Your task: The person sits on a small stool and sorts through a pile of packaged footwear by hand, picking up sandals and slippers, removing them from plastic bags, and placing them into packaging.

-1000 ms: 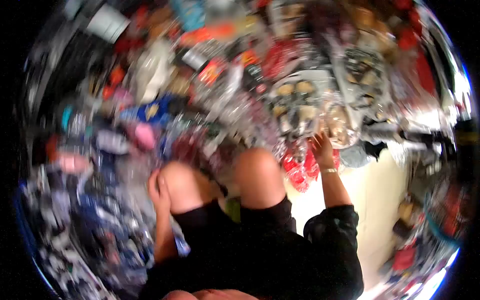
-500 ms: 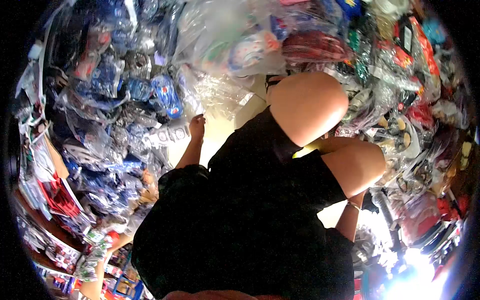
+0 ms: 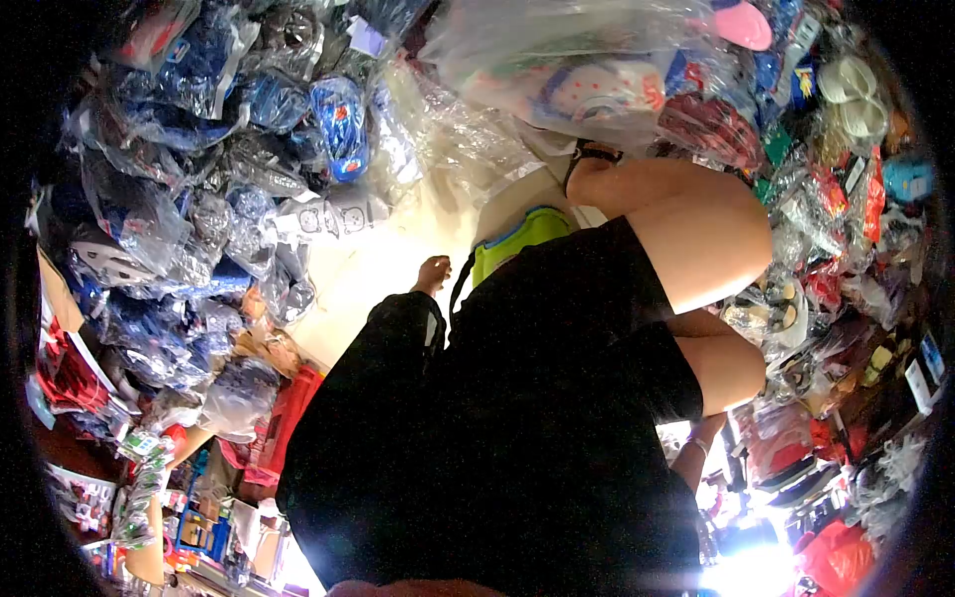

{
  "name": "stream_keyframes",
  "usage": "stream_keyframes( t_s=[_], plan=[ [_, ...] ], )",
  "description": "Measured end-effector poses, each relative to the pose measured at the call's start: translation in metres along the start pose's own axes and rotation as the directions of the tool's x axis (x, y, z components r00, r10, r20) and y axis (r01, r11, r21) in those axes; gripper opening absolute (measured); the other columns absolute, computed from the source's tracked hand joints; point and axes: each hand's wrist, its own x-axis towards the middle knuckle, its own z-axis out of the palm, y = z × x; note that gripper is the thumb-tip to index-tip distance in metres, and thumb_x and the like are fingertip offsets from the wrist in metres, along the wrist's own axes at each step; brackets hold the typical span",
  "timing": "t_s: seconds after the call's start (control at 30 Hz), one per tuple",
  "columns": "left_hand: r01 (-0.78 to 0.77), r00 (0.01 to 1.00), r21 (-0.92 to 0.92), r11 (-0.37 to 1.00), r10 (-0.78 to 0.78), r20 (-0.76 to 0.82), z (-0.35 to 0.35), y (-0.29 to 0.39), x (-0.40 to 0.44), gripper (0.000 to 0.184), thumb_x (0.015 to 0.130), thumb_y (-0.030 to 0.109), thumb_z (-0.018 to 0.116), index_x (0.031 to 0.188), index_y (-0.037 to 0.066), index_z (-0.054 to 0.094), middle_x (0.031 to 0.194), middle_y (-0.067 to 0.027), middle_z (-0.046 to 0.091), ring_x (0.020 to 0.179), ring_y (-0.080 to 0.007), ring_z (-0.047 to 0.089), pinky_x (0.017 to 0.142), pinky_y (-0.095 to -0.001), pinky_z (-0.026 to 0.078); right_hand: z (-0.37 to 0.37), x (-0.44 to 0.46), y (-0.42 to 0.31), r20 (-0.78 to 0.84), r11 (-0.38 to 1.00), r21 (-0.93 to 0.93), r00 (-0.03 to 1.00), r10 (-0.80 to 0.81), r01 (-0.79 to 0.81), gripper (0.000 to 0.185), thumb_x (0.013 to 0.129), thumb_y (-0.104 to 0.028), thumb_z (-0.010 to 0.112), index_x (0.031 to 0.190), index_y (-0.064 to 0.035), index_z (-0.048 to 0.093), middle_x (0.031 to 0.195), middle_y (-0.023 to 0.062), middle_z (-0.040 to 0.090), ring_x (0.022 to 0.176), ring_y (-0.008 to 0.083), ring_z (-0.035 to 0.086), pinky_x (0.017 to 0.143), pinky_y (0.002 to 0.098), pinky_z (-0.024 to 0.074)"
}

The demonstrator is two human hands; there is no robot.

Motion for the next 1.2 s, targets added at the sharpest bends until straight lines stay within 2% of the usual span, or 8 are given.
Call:
stream_keyframes(
  t_s=[0.17, 0.2, 0.3, 0.37, 0.4, 0.47, 0.77, 1.2],
  plan=[
    [-0.13, 0.977, 0.04, 0.991, 0.135, -0.164, -0.011, -0.086, 0.095, 0.029, 0.085, 0.016, 0.051, 0.113, 0.011, 0.056, 0.084, -0.0035, 0.06, 0.063, -0.0124, 0.053, 0.052, -0.0306, 0.043, -0.025, -0.003, -0.006, 0.068, 0.568, -0.754, 0.899, -0.432, 0.33, 0.061, 0.07, -0.037, 0.07, 0.106, 0.0071, 0.049, 0.101, 0.0208, 0.06, 0.091, 0.03, 0.058, 0.076, 0.0397, 0.0468],
    [-0.409, 0.833, 0.312, 0.858, 0.49, -0.256, -0.016, -0.091, 0.105, 0.028, 0.086, 0.013, 0.049, 0.112, 0.009, 0.056, 0.081, -0.0046, 0.058, 0.059, -0.0135, 0.05, 0.051, -0.0313, 0.042, -0.028, -0.002, -0.007, 0.106, 0.453, -0.817, 0.865, -0.49, 0.357, 0.061, 0.069, -0.037, 0.071, 0.105, 0.0073, 0.049, 0.101, 0.0211, 0.06, 0.091, 0.0302, 0.059, 0.076, 0.0398, 0.0469],
    [-0.272, 0.923, -0.173, 0.946, 0.206, -0.326, -0.034, -0.071, 0.135, 0.015, 0.085, 0.004, 0.046, 0.095, 0.003, 0.058, 0.069, -0.0076, 0.05, 0.052, -0.0188, 0.043, 0.049, -0.0334, 0.04, 0.042, -0.079, -0.072, -0.025, 0.317, -0.944, 0.944, -0.33, 0.086, 0.058, 0.07, -0.037, 0.069, 0.106, 0.0049, 0.05, 0.103, 0.022, 0.059, 0.092, 0.0297, 0.059, 0.078, 0.0384, 0.0468],
    [-0.147, 0.937, -0.338, 0.929, 0.022, -0.348, -0.048, -0.042, 0.112, 0.016, 0.085, 0.005, 0.047, 0.096, 0.003, 0.058, 0.071, -0.0078, 0.051, 0.053, -0.0192, 0.044, 0.051, -0.0334, 0.04, 0.017, -0.07, -0.07, 0.417, 0.644, -0.609, 0.878, -0.236, 0.463, 0.059, 0.074, -0.04, 0.064, 0.113, 0.0016, 0.047, 0.111, 0.0211, 0.056, 0.098, 0.0304, 0.057, 0.083, 0.0399, 0.0455],
    [-0.125, 0.931, -0.385, 0.915, -0.026, -0.364, -0.053, -0.033, 0.105, 0.016, 0.085, 0.005, 0.047, 0.096, 0.003, 0.058, 0.072, -0.0079, 0.051, 0.054, -0.0194, 0.045, 0.051, -0.0334, 0.041, 0.038, -0.071, -0.072, 0.078, 0.976, -0.213, 0.997, -0.026, 0.042, 0.06, 0.077, -0.045, 0.058, 0.117, -0.0027, 0.046, 0.118, 0.0168, 0.052, 0.105, 0.0297, 0.052, 0.086, 0.0425, 0.0439],
    [-0.108, 0.915, -0.458, 0.882, -0.091, -0.392, -0.063, -0.02, 0.1, 0.017, 0.085, 0.006, 0.047, 0.097, 0.004, 0.058, 0.074, -0.008, 0.052, 0.056, -0.0199, 0.045, 0.052, -0.0334, 0.041, 0.024, -0.07, -0.06, -0.031, 0.884, 0.357, 0.942, 0.334, -0.302, 0.062, 0.081, -0.052, 0.049, 0.126, -0.0107, 0.041, 0.129, 0.0113, 0.042, 0.119, 0.0288, 0.041, 0.094, 0.0469, 0.0377],
    [-0.133, 0.876, -0.59, 0.796, -0.184, -0.445, -0.083, 0.008, 0.123, 0.02, 0.084, 0.009, 0.048, 0.1, 0.004, 0.057, 0.082, -0.0086, 0.055, 0.065, -0.0217, 0.05, 0.058, -0.0336, 0.044, -0.046, -0.094, -0.015, -0.031, 0.929, 0.342, 0.99, -0.137, 0.139, 0.06, 0.087, -0.048, 0.047, 0.134, -0.0134, 0.032, 0.13, 0.0095, 0.041, 0.12, 0.0288, 0.037, 0.102, 0.0443, 0.0283],
    [-0.203, 0.786, -0.536, 0.819, -0.19, -0.588, -0.051, -0.005, 0.086, 0.026, 0.082, 0.013, 0.05, 0.105, 0.005, 0.057, 0.095, -0.0095, 0.059, 0.078, -0.0245, 0.056, 0.066, -0.0337, 0.047, -0.034, -0.125, -0.034, -0.137, 0.914, 0.374, 0.984, -0.112, 0.156, 0.051, 0.087, -0.042, 0.051, 0.126, -0.0096, 0.043, 0.125, 0.0103, 0.048, 0.116, 0.0249, 0.046, 0.096, 0.0376, 0.039]
  ],
)
